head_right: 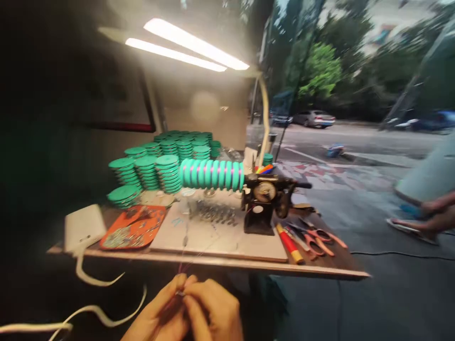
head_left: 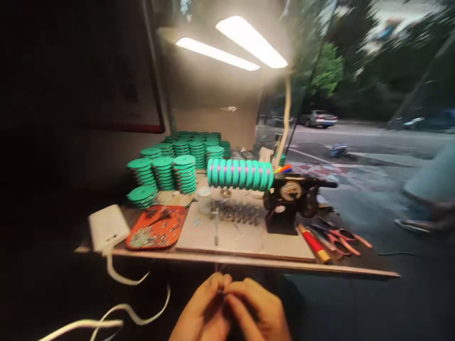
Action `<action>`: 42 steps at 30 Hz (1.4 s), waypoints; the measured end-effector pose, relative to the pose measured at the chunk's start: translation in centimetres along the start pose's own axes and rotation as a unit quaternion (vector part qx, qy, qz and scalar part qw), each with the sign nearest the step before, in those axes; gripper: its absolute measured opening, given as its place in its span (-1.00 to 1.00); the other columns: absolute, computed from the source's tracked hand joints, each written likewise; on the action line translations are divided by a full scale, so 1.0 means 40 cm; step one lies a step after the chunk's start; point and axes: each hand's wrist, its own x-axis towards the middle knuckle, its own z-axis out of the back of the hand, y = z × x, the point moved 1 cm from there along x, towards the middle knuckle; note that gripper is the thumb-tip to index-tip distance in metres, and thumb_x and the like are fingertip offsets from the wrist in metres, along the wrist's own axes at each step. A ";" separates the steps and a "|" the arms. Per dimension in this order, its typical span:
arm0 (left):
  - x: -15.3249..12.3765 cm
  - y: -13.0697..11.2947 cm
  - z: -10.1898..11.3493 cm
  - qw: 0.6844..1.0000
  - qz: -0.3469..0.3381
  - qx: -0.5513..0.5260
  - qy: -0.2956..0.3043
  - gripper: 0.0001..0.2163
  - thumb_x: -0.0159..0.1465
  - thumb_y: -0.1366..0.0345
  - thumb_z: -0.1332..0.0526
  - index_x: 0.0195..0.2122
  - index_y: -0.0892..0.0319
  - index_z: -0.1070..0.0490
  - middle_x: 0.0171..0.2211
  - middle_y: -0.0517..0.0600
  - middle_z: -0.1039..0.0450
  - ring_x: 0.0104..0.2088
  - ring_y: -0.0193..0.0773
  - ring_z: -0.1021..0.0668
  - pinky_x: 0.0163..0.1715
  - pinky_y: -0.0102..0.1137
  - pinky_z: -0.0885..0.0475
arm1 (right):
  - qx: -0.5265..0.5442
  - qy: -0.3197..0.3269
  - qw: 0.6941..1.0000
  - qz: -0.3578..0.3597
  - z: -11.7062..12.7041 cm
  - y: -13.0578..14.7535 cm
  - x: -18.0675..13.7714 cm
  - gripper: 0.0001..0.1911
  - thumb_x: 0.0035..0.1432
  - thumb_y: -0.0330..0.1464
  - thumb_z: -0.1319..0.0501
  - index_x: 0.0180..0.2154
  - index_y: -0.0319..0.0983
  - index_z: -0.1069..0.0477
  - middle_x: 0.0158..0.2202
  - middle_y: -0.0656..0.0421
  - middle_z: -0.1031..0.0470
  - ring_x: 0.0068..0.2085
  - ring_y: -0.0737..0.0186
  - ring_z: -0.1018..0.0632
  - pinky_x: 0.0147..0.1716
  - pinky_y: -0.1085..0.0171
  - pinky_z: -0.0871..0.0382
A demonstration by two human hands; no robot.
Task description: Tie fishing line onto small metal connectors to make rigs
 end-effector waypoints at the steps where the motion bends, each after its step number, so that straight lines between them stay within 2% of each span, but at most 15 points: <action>1: -0.004 0.006 0.000 0.999 0.019 -0.041 0.014 -0.81 -0.26 0.36 -0.46 -0.61 0.21 -0.50 -0.52 -0.07 -0.48 -0.44 -0.38 -0.51 -0.34 -0.53 -0.43 | 0.016 0.017 1.000 -0.021 0.002 0.004 -0.006 -0.85 0.12 -0.40 -0.09 -0.34 -0.20 -0.43 -0.52 0.20 -0.46 -0.51 0.34 -0.49 -0.51 0.44 -0.36; 5: -0.008 0.018 0.006 0.988 0.049 -0.140 0.047 -0.84 -0.19 0.43 -0.44 -0.59 0.31 -0.48 -0.53 -0.04 -0.47 -0.48 -0.42 -0.49 -0.41 -0.56 -0.41 | 0.065 0.018 0.994 -0.082 0.002 0.010 -0.024 -0.86 0.13 -0.39 -0.11 -0.31 -0.19 -0.43 -0.48 0.19 -0.44 -0.46 0.31 -0.49 -0.46 0.42 -0.36; 10: -0.006 0.022 0.012 0.981 0.055 -0.170 0.070 -0.88 -0.12 0.46 -0.40 -0.55 0.34 -0.48 -0.50 -0.02 -0.49 -0.46 -0.40 -0.49 -0.38 -0.54 -0.40 | 0.091 0.008 0.990 -0.109 -0.004 0.013 -0.027 -0.85 0.13 -0.36 -0.12 -0.30 -0.19 -0.45 -0.48 0.19 -0.44 -0.45 0.29 -0.49 -0.46 0.41 -0.35; 19: -0.005 0.028 0.017 0.979 0.058 -0.182 0.063 -0.91 -0.06 0.48 -0.37 -0.53 0.36 -0.49 -0.50 0.01 -0.49 -0.45 -0.38 -0.49 -0.38 -0.52 -0.40 | 0.077 0.011 0.990 -0.115 -0.002 0.015 -0.030 -0.86 0.12 -0.39 -0.13 -0.29 -0.15 -0.46 -0.49 0.23 -0.42 -0.47 0.34 -0.46 -0.47 0.42 -0.30; 25: -0.008 0.029 0.015 0.985 0.029 -0.160 0.059 -0.92 -0.06 0.49 -0.36 -0.53 0.35 -0.48 -0.50 0.00 -0.48 -0.46 -0.39 -0.48 -0.38 -0.50 -0.39 | 0.075 0.011 0.991 -0.110 -0.003 0.018 -0.030 -0.85 0.13 -0.40 -0.11 -0.29 -0.14 -0.44 -0.50 0.25 -0.40 -0.46 0.36 -0.45 -0.45 0.42 -0.28; 42: -0.007 0.030 0.014 0.977 0.055 -0.173 0.108 -0.93 -0.02 0.46 -0.34 -0.52 0.34 -0.47 -0.47 -0.02 -0.46 -0.44 -0.40 -0.48 -0.36 -0.52 -0.37 | 0.072 -0.002 0.993 -0.097 0.001 0.021 -0.034 -0.87 0.12 -0.41 -0.13 -0.30 -0.16 -0.43 -0.51 0.25 -0.39 -0.47 0.36 -0.46 -0.48 0.43 -0.30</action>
